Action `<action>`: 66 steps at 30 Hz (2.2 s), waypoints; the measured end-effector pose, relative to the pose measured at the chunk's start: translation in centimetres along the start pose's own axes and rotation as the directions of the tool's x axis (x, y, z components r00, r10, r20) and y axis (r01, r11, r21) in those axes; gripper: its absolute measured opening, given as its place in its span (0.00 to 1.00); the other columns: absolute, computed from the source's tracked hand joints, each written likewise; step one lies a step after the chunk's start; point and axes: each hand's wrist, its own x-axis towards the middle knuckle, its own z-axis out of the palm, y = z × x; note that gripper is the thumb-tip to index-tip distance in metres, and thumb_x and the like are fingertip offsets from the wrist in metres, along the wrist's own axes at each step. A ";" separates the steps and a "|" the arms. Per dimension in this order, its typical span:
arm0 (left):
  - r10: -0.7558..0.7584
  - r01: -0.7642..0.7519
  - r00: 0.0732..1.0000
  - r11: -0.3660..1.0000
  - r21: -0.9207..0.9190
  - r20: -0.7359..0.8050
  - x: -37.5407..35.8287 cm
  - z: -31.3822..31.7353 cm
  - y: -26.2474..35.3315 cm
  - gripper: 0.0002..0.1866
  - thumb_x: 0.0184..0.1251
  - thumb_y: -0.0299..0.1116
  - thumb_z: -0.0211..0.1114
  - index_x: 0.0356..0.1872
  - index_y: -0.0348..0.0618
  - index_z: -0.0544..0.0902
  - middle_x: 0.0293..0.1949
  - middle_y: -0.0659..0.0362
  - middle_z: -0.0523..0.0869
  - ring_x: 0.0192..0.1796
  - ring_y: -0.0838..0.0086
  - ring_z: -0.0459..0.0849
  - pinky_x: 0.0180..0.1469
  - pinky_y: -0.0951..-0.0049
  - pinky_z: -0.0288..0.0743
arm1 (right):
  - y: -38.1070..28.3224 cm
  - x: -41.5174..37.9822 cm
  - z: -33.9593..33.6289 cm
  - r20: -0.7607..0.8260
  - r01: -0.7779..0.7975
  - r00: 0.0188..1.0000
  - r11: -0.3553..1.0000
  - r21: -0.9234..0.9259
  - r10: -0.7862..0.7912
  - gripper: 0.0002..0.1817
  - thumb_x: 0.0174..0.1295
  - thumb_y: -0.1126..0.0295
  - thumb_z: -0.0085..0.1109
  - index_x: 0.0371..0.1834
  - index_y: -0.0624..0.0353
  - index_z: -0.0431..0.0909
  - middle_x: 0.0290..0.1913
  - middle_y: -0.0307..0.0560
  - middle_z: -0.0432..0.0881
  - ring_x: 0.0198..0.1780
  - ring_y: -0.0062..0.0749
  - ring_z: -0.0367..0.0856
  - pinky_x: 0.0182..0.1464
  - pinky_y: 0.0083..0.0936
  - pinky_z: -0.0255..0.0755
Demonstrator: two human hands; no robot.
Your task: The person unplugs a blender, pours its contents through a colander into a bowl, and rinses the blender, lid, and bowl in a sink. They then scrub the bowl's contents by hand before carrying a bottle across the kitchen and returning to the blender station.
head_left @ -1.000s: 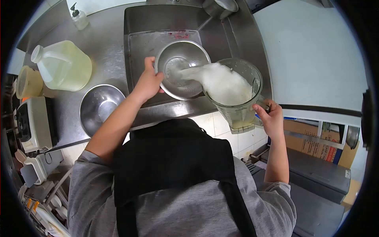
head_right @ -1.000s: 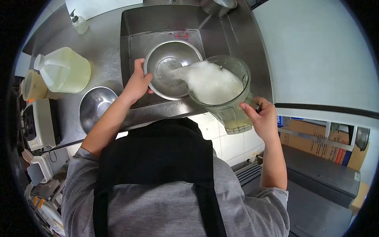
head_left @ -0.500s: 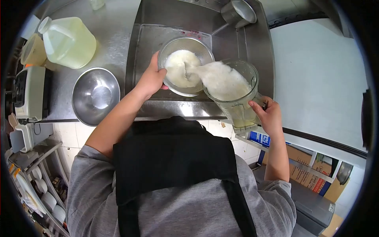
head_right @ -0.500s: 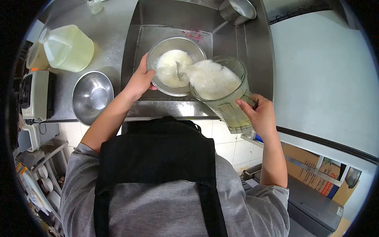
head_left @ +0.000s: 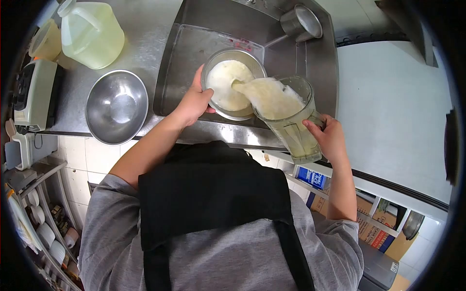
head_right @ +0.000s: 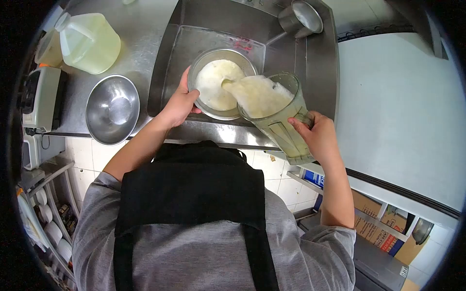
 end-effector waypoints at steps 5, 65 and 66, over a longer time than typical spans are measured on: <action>0.019 -0.017 0.999 0.998 -0.067 0.031 -1.1 -1.9 -0.9 0.39 0.67 0.26 0.47 0.75 0.67 0.41 0.66 0.61 0.67 0.52 0.76 0.76 0.34 0.78 0.78 | -1.4 0.1 1.6 0.044 -0.007 0.999 0.998 -0.062 0.009 0.21 0.58 0.58 0.70 0.25 0.67 0.75 0.18 0.39 0.71 0.23 0.21 0.63 0.25 0.24 0.63; 0.023 -0.018 0.999 0.993 -0.120 0.040 -5.8 -3.2 -1.0 0.40 0.67 0.24 0.48 0.76 0.64 0.42 0.66 0.57 0.67 0.53 0.73 0.76 0.32 0.76 0.79 | -18.0 -4.1 1.4 0.332 0.486 0.855 0.390 -0.782 -0.399 0.18 0.57 0.57 0.65 0.26 0.62 0.77 0.22 0.53 0.81 0.28 0.49 0.83 0.29 0.35 0.77; 0.028 -0.023 0.999 0.992 -0.123 0.041 -5.9 -3.1 -0.9 0.40 0.67 0.24 0.48 0.76 0.64 0.42 0.66 0.57 0.67 0.53 0.73 0.76 0.32 0.76 0.79 | -17.5 -4.1 0.8 0.297 0.506 0.823 0.386 -0.771 -0.485 0.19 0.57 0.55 0.65 0.27 0.63 0.77 0.22 0.53 0.81 0.27 0.49 0.83 0.27 0.35 0.76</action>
